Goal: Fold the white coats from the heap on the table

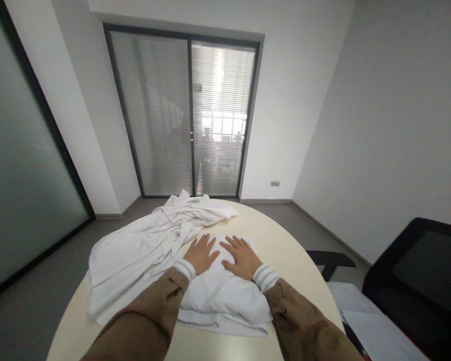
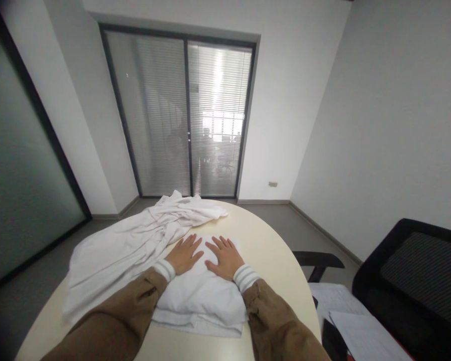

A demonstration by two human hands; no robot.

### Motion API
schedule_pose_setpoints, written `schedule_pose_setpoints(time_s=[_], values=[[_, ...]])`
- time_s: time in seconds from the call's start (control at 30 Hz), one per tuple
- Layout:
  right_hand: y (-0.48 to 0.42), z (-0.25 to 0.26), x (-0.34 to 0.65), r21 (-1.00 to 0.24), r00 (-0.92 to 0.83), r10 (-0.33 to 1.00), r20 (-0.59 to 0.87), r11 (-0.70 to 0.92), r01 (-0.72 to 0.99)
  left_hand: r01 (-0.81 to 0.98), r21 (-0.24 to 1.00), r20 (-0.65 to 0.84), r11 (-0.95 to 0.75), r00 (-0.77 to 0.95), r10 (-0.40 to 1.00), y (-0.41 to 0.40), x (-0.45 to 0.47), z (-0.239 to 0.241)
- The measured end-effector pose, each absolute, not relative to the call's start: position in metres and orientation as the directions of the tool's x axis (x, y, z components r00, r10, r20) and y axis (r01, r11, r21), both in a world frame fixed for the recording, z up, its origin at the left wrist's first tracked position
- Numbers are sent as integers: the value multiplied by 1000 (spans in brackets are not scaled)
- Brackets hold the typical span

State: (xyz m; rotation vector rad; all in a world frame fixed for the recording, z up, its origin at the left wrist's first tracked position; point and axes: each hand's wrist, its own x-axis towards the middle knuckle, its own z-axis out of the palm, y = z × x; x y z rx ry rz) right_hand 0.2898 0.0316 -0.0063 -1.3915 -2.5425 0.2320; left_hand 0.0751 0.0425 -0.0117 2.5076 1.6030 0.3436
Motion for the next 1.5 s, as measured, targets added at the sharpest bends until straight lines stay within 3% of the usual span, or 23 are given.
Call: schedule_pose_setpoints(time_s=[0.2,0.43,0.53,0.63,0.8,0.93,1.03,1.13,1.27,1.37,1.5], values=[[36,-17,294,-278,-313,940,138,340,899,925,141,191,-354,325,926,48,72,-37],[44,-31,297,-304,39,996,84,-12,952,938,178,239,-297,251,938,45,57,-55],[51,-36,305,-361,107,984,144,-49,931,904,277,227,-324,266,937,47,47,-59],[61,-42,320,-507,40,965,259,100,856,820,441,264,-365,270,926,49,42,-57],[79,-51,342,-827,88,949,304,217,518,524,789,303,-322,125,945,54,45,-47],[85,-49,349,-911,177,930,322,254,324,212,975,60,-68,42,997,57,47,-41],[83,-42,348,-945,215,926,311,277,175,54,994,-98,90,166,981,55,45,-38],[76,-33,343,-968,204,948,243,249,-3,-39,996,-76,86,209,975,54,46,-36],[62,-23,336,-975,12,1000,8,11,-223,-151,988,39,-29,63,997,54,47,-34],[53,-18,334,-962,-236,970,-65,-123,-244,-179,978,111,-110,-1,994,56,47,-31],[47,-17,337,-970,-449,892,-52,-153,-191,-178,967,174,-180,-48,983,58,46,-27]])
